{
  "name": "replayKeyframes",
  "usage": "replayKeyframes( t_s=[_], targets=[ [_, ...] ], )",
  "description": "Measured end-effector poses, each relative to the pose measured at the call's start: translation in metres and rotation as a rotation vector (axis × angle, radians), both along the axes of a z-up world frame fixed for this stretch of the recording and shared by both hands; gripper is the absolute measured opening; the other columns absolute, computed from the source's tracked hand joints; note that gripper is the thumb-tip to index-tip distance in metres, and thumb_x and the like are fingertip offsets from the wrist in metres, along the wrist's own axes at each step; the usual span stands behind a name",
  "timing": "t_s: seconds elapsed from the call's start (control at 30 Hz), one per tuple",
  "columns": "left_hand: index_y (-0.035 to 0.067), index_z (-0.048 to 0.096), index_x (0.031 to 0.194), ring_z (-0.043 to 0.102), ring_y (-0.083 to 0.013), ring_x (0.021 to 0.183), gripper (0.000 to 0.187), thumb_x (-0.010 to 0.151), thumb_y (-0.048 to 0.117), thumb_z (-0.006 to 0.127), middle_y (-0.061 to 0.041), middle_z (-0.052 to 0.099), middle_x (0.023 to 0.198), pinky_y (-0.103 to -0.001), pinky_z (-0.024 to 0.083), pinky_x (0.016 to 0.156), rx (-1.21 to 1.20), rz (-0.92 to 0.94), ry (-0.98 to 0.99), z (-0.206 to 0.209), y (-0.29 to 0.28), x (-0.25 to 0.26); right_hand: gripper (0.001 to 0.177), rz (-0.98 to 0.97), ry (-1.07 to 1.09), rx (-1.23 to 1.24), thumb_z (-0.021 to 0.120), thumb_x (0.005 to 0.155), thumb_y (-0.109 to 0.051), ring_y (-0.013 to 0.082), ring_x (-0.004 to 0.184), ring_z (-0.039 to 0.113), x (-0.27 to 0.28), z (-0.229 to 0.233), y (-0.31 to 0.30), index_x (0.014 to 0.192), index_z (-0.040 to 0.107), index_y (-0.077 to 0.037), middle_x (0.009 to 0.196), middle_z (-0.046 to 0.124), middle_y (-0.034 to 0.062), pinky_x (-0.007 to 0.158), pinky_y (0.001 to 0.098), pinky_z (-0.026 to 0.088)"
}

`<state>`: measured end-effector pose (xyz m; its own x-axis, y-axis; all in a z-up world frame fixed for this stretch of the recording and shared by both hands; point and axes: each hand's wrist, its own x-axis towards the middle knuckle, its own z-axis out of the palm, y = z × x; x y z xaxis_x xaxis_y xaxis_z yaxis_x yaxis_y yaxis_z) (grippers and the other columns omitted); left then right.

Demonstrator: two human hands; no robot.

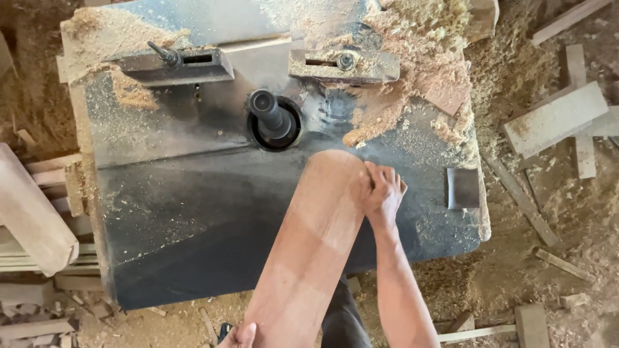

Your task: The person sands a piece of wood using a sanding machine.

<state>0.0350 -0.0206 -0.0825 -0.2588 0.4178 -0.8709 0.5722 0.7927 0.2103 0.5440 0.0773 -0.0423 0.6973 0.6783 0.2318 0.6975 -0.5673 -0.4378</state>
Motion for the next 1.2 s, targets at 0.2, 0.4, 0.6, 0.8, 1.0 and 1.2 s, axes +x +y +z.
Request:
replayKeyframes(
  t_s=[0.2,0.4,0.6,0.8,1.0,1.2],
  targets=[
    [0.004,0.085,0.084,0.076,-0.0242,0.079,0.047,0.072,0.049,0.081,-0.012,0.081,0.075,-0.033,0.057,0.076,0.143,-0.148,0.150,-0.027,-0.015,-0.014,0.020,-0.158,0.029,-0.046,0.067,0.099,-0.038,0.0224,0.069,0.068,0.034,-0.031,0.024,0.083,0.066,-0.026,0.068,0.070,-0.0045,0.081,0.0404,0.037],
    [0.018,0.075,0.120,0.067,-0.0359,0.125,0.078,0.078,0.077,0.048,-0.017,0.078,0.120,-0.042,0.053,0.101,-0.086,-0.493,0.292,0.060,0.020,0.035,0.016,-0.038,0.022,0.008,0.060,0.104,-0.036,0.0265,0.072,0.069,0.058,-0.046,0.000,0.107,0.075,-0.032,0.082,0.076,-0.0099,0.069,0.0405,0.053],
    [0.015,0.063,0.142,0.068,-0.0344,0.127,0.106,0.072,0.088,0.035,-0.015,0.075,0.129,-0.047,0.057,0.102,-0.085,-0.550,0.304,0.059,0.018,0.032,0.013,-0.060,0.229,0.055,0.065,0.098,-0.040,0.0157,0.076,0.065,0.067,-0.037,-0.009,0.098,0.077,-0.034,0.084,0.068,-0.0052,0.064,0.0373,0.049],
    [0.017,0.079,0.105,0.076,-0.0313,0.108,0.080,0.077,0.082,0.041,-0.012,0.084,0.105,-0.043,0.059,0.090,-0.096,-0.460,0.292,0.077,0.024,0.048,0.042,0.153,-0.073,0.135,0.076,0.099,-0.039,0.0015,0.048,0.041,0.038,-0.018,0.042,0.064,0.056,-0.026,0.063,0.064,-0.0130,0.055,0.0267,0.032],
    [0.026,0.064,0.143,0.068,-0.0330,0.128,0.099,0.070,0.087,0.039,-0.011,0.076,0.132,-0.045,0.056,0.103,-0.112,-0.459,0.336,0.063,0.020,0.041,0.005,0.068,-0.085,0.117,0.069,0.103,-0.024,0.0116,0.041,0.057,0.053,-0.026,0.020,0.104,0.069,-0.020,0.077,0.075,-0.0053,0.038,0.0310,0.042],
    [0.024,0.064,0.143,0.074,-0.0309,0.120,0.101,0.072,0.089,0.032,-0.010,0.080,0.122,-0.042,0.058,0.100,-0.086,-0.529,0.377,0.039,0.007,0.027,0.043,0.064,-0.058,0.068,0.043,0.108,-0.051,0.0178,0.095,0.059,0.032,-0.044,-0.024,0.123,0.071,-0.023,0.101,0.069,-0.0022,0.095,0.0448,0.041]
  ],
)
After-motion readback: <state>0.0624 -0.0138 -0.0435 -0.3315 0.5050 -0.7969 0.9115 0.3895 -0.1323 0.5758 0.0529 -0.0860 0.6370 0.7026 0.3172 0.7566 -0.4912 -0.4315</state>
